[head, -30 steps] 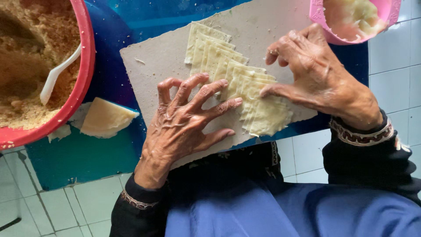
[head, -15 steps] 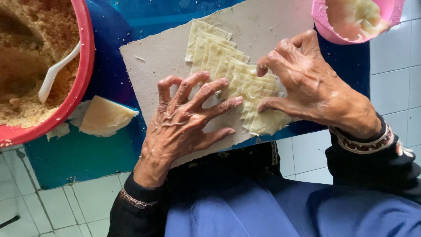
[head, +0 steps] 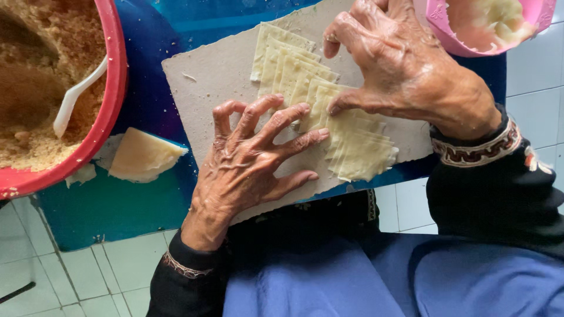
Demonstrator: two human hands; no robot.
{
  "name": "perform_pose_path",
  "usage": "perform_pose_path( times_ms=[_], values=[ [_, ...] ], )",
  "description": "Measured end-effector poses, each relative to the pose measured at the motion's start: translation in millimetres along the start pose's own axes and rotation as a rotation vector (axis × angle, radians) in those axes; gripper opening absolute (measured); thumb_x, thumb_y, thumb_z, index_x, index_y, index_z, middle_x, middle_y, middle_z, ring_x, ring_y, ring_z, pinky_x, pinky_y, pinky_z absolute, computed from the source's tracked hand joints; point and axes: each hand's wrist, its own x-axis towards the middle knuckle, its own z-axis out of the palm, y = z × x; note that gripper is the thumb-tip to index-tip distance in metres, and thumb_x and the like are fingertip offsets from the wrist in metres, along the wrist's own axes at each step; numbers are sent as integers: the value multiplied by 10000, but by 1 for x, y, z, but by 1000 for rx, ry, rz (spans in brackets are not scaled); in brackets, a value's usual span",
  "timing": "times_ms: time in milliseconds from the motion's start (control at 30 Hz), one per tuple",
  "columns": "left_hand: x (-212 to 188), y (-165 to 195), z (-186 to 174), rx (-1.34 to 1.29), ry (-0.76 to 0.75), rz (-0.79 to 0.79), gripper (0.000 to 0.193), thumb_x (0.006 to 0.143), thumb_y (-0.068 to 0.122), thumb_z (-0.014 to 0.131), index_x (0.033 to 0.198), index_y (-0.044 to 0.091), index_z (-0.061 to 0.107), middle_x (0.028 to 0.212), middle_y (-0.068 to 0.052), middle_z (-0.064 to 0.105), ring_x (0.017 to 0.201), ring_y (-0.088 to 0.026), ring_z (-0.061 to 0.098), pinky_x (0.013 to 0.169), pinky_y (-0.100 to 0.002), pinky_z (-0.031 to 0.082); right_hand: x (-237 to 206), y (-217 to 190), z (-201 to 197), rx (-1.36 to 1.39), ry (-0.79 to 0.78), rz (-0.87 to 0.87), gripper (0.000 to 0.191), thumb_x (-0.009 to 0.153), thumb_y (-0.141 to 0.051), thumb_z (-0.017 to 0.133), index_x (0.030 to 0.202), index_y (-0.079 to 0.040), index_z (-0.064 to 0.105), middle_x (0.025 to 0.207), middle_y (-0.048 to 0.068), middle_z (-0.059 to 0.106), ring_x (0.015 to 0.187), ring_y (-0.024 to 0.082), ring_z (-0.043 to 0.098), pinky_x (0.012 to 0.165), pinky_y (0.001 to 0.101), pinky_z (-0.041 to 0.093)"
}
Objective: The person sits at a table folding small square dough wrappers into filled pastries. They take a dough square, spoon brown filling from a red bowl onto it, fold the wrapper over the filling and pinch the edges closed, setting finished rolls beside the stack of remaining wrappers.
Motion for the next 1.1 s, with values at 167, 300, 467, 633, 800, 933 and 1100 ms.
perform_pose_path(
  times_ms=[167, 300, 467, 633, 800, 933, 1100],
  values=[
    [1, 2, -3, -7, -2, 0, 582, 862, 603, 746, 1395, 405, 623, 1489, 22, 505, 1368, -240, 427, 1088, -508, 270, -1, 10, -3, -54, 53, 30, 511, 952, -372, 849, 1226, -53, 558, 1147, 87, 571, 1116, 256, 547, 1050, 430, 393],
    [1, 0, -2, -7, 23, 5, 587, 874, 616, 731, 1407, 399, 615, 1492, 10, 500, 1381, -247, 421, 1100, -509, 266, -5, 11, -20, 54, -59, 135, 570, 822, -393, 860, 1174, -44, 579, 1066, 86, 576, 1035, 254, 568, 981, 435, 394],
    [-3, -3, 1, 8, 15, 7, 576, 887, 619, 716, 1408, 395, 614, 1490, 8, 503, 1384, -246, 420, 1096, -516, 270, -1, -3, -19, -81, -15, 24, 563, 711, -368, 887, 1094, -51, 623, 1048, 138, 581, 1102, 337, 541, 958, 443, 397],
    [-3, -4, -1, 2, 24, 14, 575, 898, 601, 713, 1420, 381, 611, 1507, 10, 500, 1392, -243, 419, 1111, -510, 276, 8, -8, -10, -113, 52, 39, 482, 853, -311, 879, 1158, -62, 602, 1143, 118, 598, 1193, 304, 554, 1028, 434, 394],
    [-4, -5, -1, -9, 23, 10, 584, 893, 599, 722, 1421, 374, 613, 1499, 4, 504, 1386, -248, 422, 1102, -510, 277, -11, 1, -26, 70, -188, 234, 535, 844, -364, 852, 1172, -50, 568, 1073, 121, 577, 1014, 268, 553, 950, 430, 401],
    [-4, -5, 1, -12, 25, 13, 589, 888, 600, 731, 1419, 375, 613, 1491, 1, 507, 1383, -248, 422, 1095, -511, 273, -31, -9, -24, -59, -203, 30, 588, 663, -431, 891, 1118, -157, 638, 970, 66, 564, 1082, 315, 479, 1012, 478, 368],
    [-3, -4, 2, -13, 24, 7, 586, 875, 600, 738, 1407, 384, 620, 1488, 8, 510, 1386, -252, 420, 1098, -519, 267, -28, -12, -11, -71, -205, -3, 658, 641, -431, 892, 1159, -138, 611, 1041, 76, 578, 1123, 341, 467, 1010, 468, 389]
  ],
)
